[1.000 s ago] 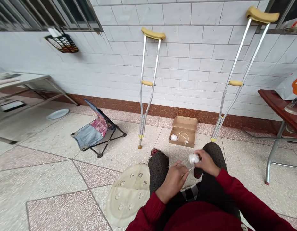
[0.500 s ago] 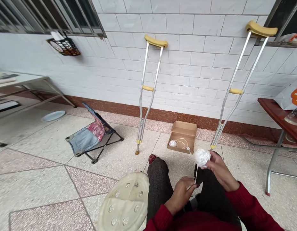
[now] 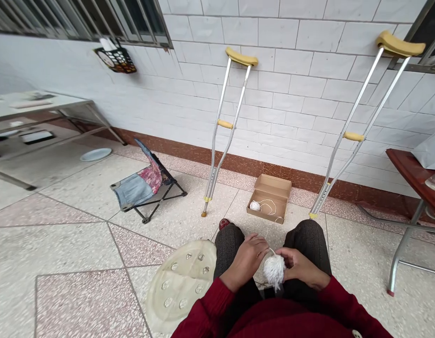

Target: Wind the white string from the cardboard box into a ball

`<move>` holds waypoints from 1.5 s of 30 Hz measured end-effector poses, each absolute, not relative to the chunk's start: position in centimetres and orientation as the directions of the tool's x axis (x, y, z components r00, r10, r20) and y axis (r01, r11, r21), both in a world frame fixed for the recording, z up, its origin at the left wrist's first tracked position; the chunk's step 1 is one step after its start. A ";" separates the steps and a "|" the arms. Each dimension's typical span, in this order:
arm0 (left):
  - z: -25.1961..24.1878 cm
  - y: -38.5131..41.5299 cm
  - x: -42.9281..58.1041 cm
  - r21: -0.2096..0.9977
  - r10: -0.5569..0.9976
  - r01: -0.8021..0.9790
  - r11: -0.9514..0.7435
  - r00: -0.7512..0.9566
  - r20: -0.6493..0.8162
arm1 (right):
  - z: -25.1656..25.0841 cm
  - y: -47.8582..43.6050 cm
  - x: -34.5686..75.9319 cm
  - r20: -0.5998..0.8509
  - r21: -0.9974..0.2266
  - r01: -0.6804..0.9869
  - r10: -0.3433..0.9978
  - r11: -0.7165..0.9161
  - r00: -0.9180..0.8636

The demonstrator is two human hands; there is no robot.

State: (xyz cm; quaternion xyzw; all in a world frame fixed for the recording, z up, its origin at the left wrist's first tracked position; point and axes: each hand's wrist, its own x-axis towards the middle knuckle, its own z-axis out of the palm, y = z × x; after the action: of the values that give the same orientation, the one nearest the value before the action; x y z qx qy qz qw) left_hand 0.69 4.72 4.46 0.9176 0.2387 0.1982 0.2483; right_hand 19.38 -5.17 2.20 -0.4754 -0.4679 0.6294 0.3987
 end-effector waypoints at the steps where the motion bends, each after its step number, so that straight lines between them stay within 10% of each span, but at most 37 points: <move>1: 4.1 5.0 0.9 0.573 0.545 0.337 -0.747 0.804 0.238 | 3.3 -5.6 19.4 -0.213 -0.959 -0.146 0.958 -0.242 -0.191; 8: 0.6 3.7 3.1 0.665 0.558 0.319 -0.675 0.810 0.178 | 7.6 -4.5 22.4 -0.206 -0.882 -0.455 0.968 -0.120 0.144; 13: 1.0 1.6 3.2 0.661 0.461 0.236 -0.712 0.868 0.187 | 3.8 -0.6 24.0 -0.018 -0.975 0.196 0.910 -0.109 0.415; 17: 2.3 3.2 1.7 0.523 0.513 0.350 -0.777 0.834 0.204 | -0.5 -0.9 22.6 -0.061 -0.831 0.524 0.966 -0.188 0.251; 23: 2.8 6.4 1.1 0.511 0.480 0.319 -0.798 0.849 0.220 | 1.6 -4.2 20.1 -0.340 -0.918 -0.131 0.913 -0.374 -0.226; 28: 1.0 5.3 3.4 0.665 0.537 0.317 -0.676 0.830 0.150 | 5.4 -2.0 22.5 -0.264 -0.882 -0.440 0.952 -0.171 0.158; 32: 0.5 3.6 3.8 0.679 0.482 0.290 -0.675 0.870 0.108 | 3.5 0.8 24.7 -0.076 -0.976 0.146 0.883 -0.161 0.462; 35: 2.1 4.3 2.7 0.581 0.496 0.317 -0.749 0.851 0.175 | 0.7 0.2 23.8 -0.084 -0.865 0.449 0.947 -0.224 0.311; 40: 3.6 7.1 1.6 0.566 0.517 0.319 -0.760 0.824 0.230 | 1.3 -3.3 20.3 -0.321 -0.936 -0.089 0.931 -0.339 -0.170; 45: 0.7 5.7 3.2 0.704 0.544 0.316 -0.636 0.831 0.118 | 6.3 -1.8 22.4 -0.208 -0.911 -0.390 0.965 -0.132 0.160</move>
State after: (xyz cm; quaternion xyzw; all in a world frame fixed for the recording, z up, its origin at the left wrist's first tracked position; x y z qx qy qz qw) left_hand 3.18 5.73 0.73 0.8899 0.2416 0.1618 0.3514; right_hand 22.45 -1.78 6.32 -0.4840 -0.2968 0.5759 0.5882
